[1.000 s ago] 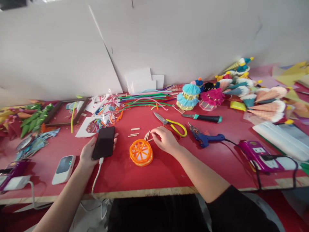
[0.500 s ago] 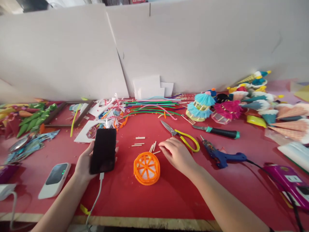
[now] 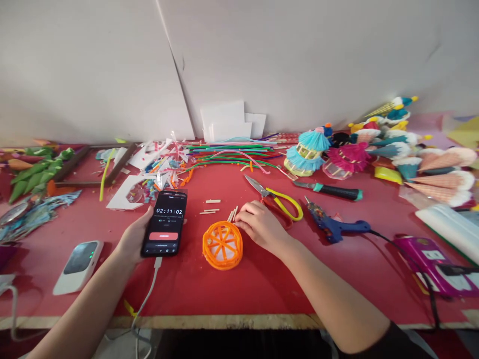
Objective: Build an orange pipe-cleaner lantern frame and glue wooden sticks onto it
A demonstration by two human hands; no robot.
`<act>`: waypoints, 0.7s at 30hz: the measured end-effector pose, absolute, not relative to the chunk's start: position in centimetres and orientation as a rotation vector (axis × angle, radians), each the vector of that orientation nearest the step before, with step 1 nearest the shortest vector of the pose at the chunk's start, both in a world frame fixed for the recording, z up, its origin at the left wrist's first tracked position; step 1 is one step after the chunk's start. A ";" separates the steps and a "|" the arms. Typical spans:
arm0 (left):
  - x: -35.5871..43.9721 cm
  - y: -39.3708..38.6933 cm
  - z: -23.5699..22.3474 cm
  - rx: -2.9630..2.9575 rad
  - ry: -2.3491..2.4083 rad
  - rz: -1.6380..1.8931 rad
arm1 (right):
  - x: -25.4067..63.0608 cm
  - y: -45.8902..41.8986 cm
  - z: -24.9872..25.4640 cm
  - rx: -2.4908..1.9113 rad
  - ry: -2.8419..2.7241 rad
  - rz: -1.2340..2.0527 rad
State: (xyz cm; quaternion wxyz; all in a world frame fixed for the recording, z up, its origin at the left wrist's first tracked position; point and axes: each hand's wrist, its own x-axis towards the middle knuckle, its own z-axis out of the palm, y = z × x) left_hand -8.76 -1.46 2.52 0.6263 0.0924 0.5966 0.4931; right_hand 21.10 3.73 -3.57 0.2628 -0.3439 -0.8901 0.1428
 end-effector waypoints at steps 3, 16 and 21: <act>-8.8 -1.1 2.1 0.265 1.516 1.181 | 20.8 3.7 -3.9 -0.969 -2.379 0.354; -12.4 -0.2 2.0 1.434 2.139 0.687 | 21.5 3.5 -3.0 -1.028 -2.040 0.264; -12.5 -1.6 2.2 1.598 2.131 0.550 | 21.4 3.4 -2.9 -1.049 -1.977 0.244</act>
